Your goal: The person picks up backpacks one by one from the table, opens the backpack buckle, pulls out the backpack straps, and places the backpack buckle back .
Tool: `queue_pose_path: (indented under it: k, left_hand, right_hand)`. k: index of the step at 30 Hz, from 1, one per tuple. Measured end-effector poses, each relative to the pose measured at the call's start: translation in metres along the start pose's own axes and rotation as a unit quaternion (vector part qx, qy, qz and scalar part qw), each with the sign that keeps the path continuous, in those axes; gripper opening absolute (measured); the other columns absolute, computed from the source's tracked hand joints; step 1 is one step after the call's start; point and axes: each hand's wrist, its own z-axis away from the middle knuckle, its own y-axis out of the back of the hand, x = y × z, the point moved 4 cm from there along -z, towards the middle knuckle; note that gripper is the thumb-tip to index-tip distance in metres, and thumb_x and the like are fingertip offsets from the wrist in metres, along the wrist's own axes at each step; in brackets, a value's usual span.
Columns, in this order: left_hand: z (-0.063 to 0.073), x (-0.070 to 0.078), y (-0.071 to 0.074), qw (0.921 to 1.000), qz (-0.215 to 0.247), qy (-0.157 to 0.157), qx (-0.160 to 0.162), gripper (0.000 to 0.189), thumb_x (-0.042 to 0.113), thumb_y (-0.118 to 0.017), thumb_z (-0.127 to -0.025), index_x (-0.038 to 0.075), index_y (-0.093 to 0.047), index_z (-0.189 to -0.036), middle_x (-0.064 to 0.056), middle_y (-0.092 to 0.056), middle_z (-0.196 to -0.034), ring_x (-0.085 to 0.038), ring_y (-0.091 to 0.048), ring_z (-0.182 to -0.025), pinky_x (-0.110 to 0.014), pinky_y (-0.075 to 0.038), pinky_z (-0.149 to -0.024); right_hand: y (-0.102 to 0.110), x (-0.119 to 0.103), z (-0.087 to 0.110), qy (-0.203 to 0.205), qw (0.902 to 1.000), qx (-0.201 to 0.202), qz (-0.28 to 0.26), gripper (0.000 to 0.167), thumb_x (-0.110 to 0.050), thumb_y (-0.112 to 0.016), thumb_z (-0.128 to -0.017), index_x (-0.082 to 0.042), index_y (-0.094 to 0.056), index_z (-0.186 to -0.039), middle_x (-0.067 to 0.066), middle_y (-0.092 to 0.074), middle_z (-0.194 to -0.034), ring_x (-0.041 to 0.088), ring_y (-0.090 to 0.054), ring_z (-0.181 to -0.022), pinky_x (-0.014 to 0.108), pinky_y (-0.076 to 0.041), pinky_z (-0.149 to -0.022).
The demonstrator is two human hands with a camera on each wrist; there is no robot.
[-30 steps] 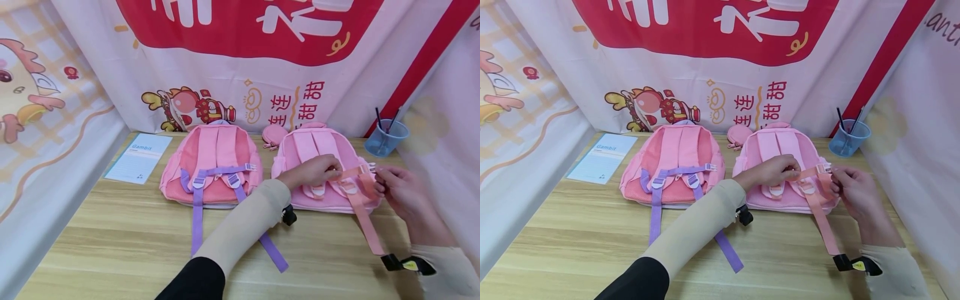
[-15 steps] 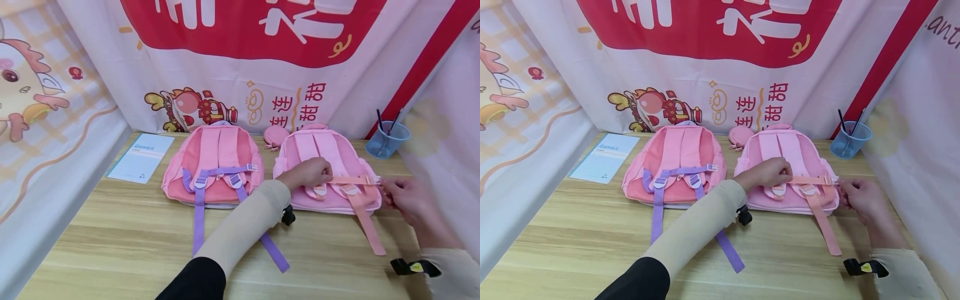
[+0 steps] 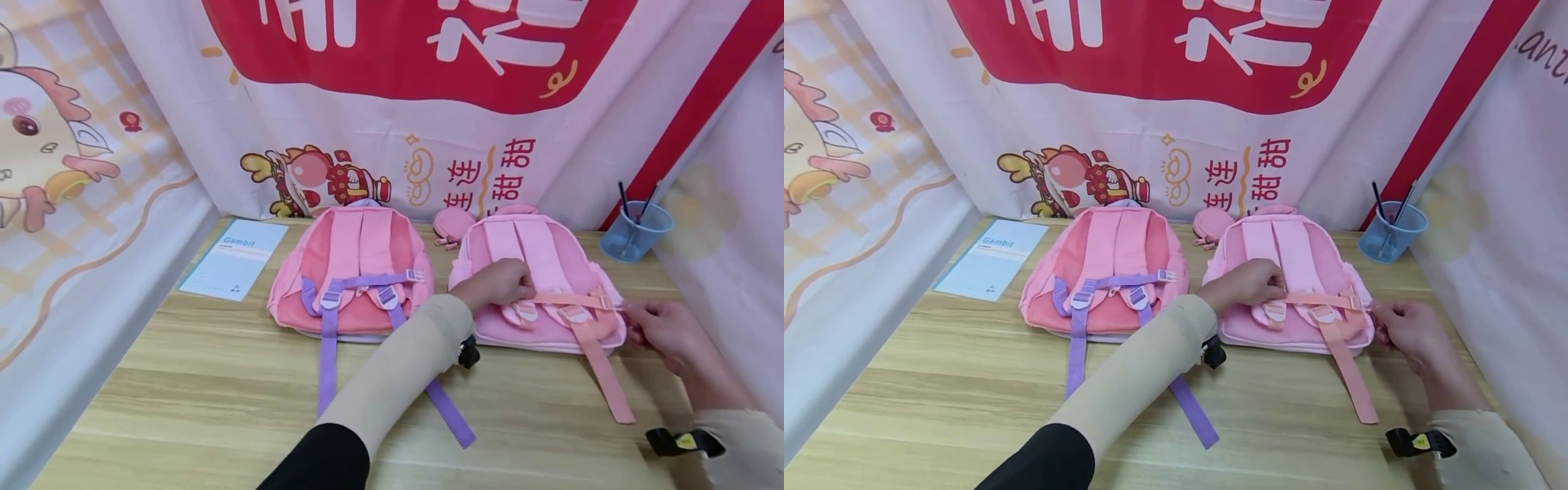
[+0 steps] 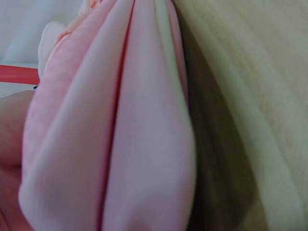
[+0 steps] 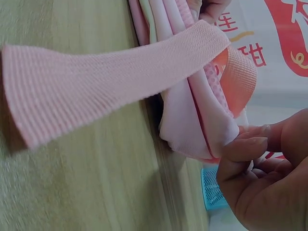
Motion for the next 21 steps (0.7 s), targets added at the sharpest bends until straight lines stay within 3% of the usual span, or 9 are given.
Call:
queue_pose_path:
  k: [5, 9, 18, 21]
  left_hand:
    - [0.0012, -0.0011, 0.0, 1.0, 0.005, 0.002, -0.004, 0.018, 0.024, -0.073, -0.105, 0.01, -0.078, -0.094, 0.006, -0.066, -0.08, -0.008, -0.06, -0.08, -0.016, -0.046, -0.08]
    - [0.0018, -0.0018, -0.0002, 1.0, 0.007, 0.0, -0.003, 0.018, 0.024, -0.073, -0.105, 0.011, -0.078, -0.094, 0.007, -0.065, -0.079, -0.008, -0.059, -0.079, -0.016, -0.045, -0.079]
    - [0.0037, -0.0014, 0.0027, 0.9998, 0.006, -0.007, -0.015, 0.015, 0.021, -0.071, -0.106, 0.012, -0.078, -0.098, 0.004, -0.072, -0.089, -0.008, -0.062, -0.085, -0.016, -0.047, -0.083]
    - [0.0065, -0.0003, 0.0082, 0.9993, 0.027, -0.007, -0.026, 0.013, 0.02, -0.069, -0.107, 0.012, -0.076, -0.099, 0.004, -0.07, -0.088, -0.007, -0.061, -0.08, -0.016, -0.048, -0.079]
  right_hand:
    - [-0.0003, 0.0029, -0.0012, 0.003, 0.9999, -0.012, -0.008, 0.044, -0.028, -0.039, -0.118, 0.008, -0.064, -0.121, 0.0, -0.059, -0.079, 0.015, -0.058, -0.07, 0.029, -0.057, -0.065]
    - [-0.0012, 0.0044, -0.0013, 0.003, 0.9998, -0.012, -0.015, 0.043, -0.025, -0.038, -0.118, 0.009, -0.065, -0.121, 0.0, -0.059, -0.079, 0.015, -0.058, -0.07, 0.03, -0.057, -0.065]
    - [-0.0011, 0.0056, -0.0002, 0.003, 1.0, -0.002, -0.008, 0.051, -0.03, -0.035, -0.119, 0.015, -0.056, -0.135, 0.002, -0.06, -0.085, 0.014, -0.059, -0.073, 0.03, -0.059, -0.067]
    - [-0.0003, 0.0063, -0.0005, 0.004, 1.0, 0.006, -0.002, 0.059, -0.035, -0.035, -0.119, 0.016, -0.05, -0.144, 0.003, -0.06, -0.09, 0.015, -0.06, -0.077, 0.029, -0.059, -0.069]
